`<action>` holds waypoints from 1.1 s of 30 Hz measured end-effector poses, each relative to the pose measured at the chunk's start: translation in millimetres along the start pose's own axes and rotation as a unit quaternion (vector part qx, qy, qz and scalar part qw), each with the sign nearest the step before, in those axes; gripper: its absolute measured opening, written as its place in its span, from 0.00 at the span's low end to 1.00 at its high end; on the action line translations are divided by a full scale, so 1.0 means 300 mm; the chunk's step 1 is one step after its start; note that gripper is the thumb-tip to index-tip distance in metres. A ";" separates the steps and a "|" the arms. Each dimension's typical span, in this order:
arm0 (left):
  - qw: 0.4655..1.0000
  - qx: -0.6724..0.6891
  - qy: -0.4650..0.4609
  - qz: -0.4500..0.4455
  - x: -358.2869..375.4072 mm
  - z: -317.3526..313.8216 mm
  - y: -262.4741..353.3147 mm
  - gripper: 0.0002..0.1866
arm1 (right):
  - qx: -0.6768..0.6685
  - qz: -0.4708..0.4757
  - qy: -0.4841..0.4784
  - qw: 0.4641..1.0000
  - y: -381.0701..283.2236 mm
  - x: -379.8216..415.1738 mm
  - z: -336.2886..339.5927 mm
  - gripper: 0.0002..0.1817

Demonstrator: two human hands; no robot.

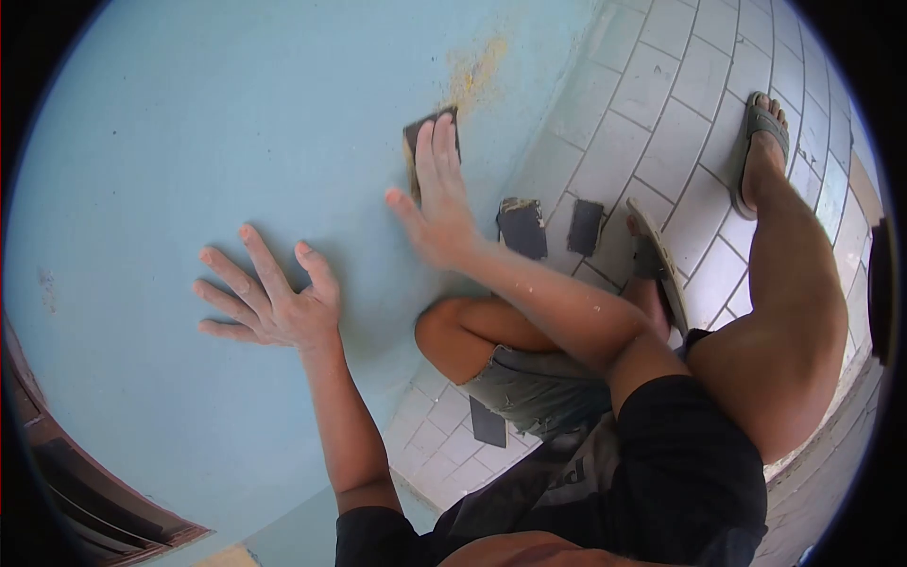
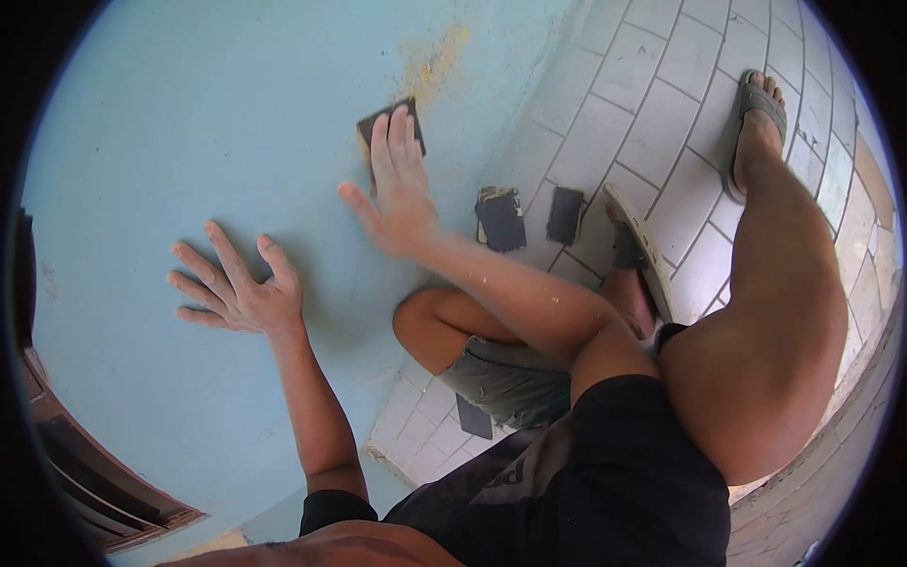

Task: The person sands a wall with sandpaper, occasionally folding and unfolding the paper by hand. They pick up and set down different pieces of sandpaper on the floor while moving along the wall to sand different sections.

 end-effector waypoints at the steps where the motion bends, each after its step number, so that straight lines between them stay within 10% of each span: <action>1: 1.000 -0.011 -0.016 -0.011 0.004 0.000 -0.005 0.30 | 0.010 -0.014 0.031 0.999 0.046 -0.041 0.037 0.53; 17: 1.000 0.016 0.000 0.011 -0.013 -0.037 0.125 0.26 | 0.104 -0.063 0.129 0.984 0.190 -0.231 0.128 0.50; 23: 0.999 0.034 0.016 0.019 -0.017 -0.042 0.140 0.24 | -0.094 0.032 0.065 0.993 -0.080 0.027 -0.027 0.51; 33: 0.999 0.037 0.026 0.019 -0.019 -0.044 0.149 0.24 | -0.006 -0.087 0.161 0.983 0.222 -0.293 0.219 0.44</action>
Point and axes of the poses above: each hand's wrist, its own x-axis away from the middle knuckle, its own z-axis out of the back of the hand, y = z × x, the point moved 6 cm from there along -x, towards the middle knuckle, and after that the axes turned 15 degrees about z, right-handed, at the moved point
